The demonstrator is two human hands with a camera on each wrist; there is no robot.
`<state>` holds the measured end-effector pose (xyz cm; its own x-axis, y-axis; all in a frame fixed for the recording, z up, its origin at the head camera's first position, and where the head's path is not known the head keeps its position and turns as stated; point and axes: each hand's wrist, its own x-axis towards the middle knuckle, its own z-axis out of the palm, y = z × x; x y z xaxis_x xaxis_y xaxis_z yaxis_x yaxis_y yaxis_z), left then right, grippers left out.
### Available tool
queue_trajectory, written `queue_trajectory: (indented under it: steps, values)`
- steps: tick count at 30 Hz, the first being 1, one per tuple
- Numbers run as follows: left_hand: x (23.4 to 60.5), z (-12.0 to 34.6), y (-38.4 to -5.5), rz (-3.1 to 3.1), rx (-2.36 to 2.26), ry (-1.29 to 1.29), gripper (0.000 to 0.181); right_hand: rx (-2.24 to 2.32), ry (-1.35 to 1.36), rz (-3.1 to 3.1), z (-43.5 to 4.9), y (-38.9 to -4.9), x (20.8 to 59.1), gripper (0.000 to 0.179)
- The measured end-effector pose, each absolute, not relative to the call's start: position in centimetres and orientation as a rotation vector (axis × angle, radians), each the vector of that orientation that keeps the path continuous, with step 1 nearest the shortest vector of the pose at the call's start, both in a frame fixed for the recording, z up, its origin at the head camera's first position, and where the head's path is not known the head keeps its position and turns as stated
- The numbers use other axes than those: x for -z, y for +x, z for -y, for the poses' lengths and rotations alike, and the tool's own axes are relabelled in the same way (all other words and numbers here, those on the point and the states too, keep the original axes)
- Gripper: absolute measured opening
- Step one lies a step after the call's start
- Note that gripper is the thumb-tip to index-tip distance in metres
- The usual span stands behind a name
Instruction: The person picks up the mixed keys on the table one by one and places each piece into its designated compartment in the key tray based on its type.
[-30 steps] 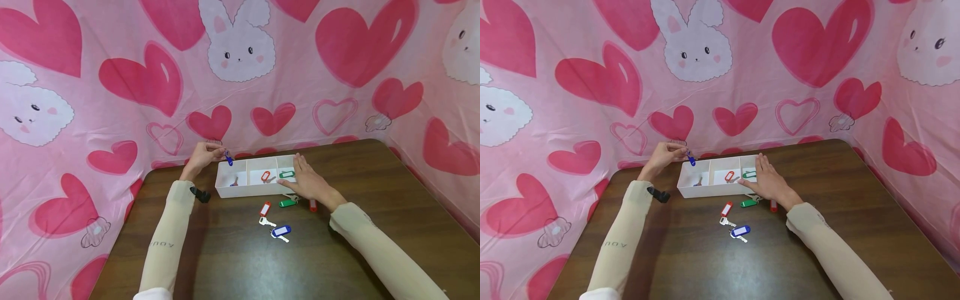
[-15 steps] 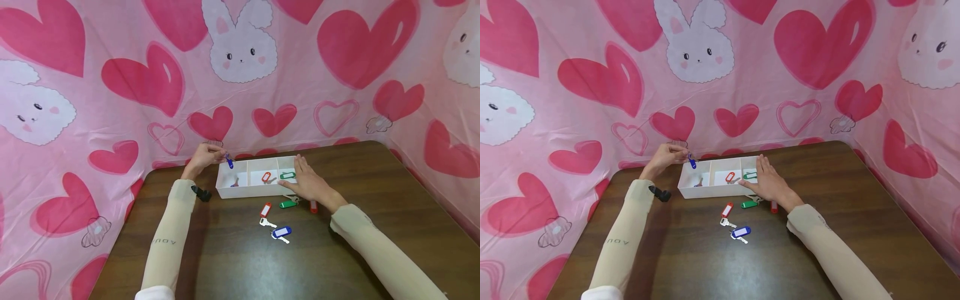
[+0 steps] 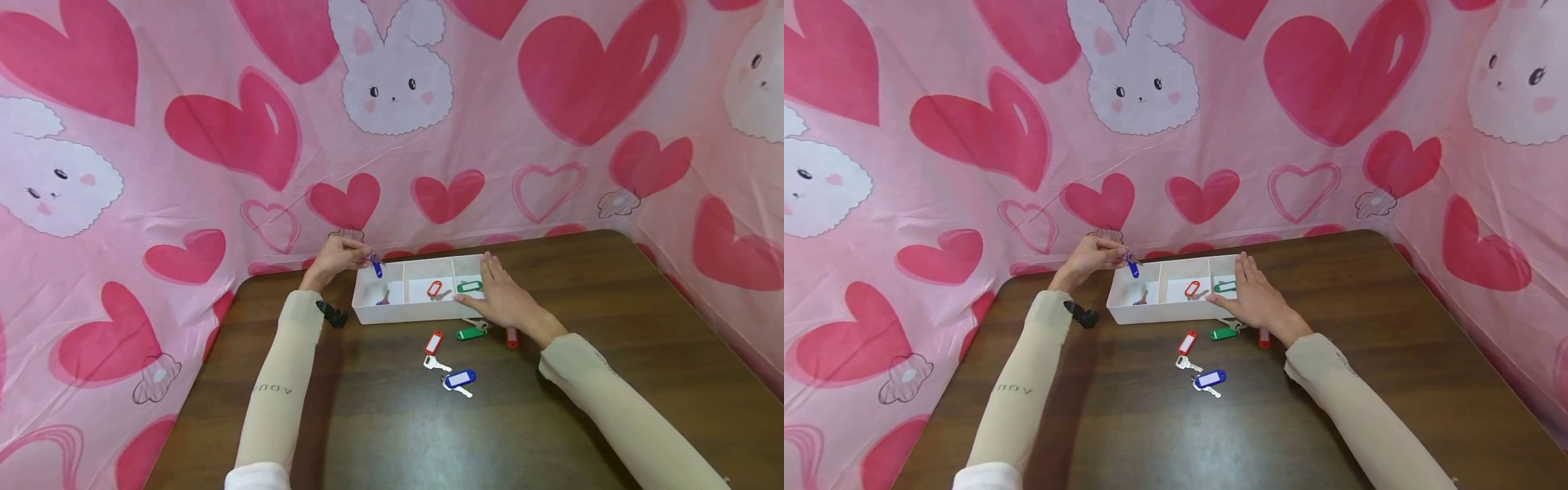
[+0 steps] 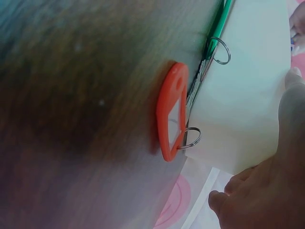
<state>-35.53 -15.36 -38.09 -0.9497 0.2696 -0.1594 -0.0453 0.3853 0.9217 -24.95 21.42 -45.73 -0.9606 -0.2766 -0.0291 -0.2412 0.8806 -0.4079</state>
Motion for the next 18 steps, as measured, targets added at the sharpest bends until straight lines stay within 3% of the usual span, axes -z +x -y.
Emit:
queue_trajectory:
  steps: [18]
  values:
    - [38.95, 15.23, -35.73, -2.391, -1.464, 0.143, 0.031, 0.642, -0.402, -2.956, -21.4, -24.82, 45.64, 0.123]
